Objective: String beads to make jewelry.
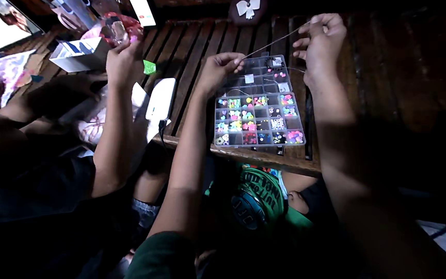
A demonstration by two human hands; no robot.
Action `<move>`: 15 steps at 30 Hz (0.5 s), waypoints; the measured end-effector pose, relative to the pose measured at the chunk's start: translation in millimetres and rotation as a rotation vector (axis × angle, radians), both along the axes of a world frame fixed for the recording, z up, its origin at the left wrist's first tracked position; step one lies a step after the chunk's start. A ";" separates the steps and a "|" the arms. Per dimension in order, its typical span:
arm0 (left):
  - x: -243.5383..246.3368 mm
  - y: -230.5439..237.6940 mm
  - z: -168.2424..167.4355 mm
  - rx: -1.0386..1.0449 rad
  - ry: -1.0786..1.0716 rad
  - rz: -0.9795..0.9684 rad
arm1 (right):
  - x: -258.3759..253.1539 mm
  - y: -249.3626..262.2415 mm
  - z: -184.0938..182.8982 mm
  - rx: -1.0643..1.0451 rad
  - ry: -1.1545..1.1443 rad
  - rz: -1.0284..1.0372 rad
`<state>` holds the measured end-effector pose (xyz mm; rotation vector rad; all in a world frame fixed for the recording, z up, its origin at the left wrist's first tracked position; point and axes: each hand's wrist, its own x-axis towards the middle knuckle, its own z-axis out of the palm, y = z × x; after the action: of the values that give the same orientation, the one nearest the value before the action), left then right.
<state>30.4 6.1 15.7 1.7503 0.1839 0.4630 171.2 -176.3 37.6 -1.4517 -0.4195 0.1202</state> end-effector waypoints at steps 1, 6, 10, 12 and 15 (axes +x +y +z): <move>0.1 0.0 -1.4 0.012 0.003 -0.012 | 0.3 0.1 -0.6 -0.013 -0.004 -0.002; 1.1 -1.4 -1.4 -0.005 0.024 -0.038 | 0.0 0.8 1.4 -0.025 -0.001 -0.013; -1.0 -4.6 -0.3 -0.029 0.034 -0.033 | 1.8 -1.1 -1.8 -0.031 0.000 -0.015; -0.4 -5.1 1.4 -0.028 0.032 -0.024 | 1.2 -2.2 -0.6 -0.036 -0.004 -0.007; -1.5 -6.5 3.0 -0.037 0.047 -0.022 | 2.0 -3.1 -1.0 -0.042 -0.012 -0.006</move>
<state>29.0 -0.4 18.7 1.7260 0.2047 0.4006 173.2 -179.4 36.6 -1.4960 -0.4245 0.1156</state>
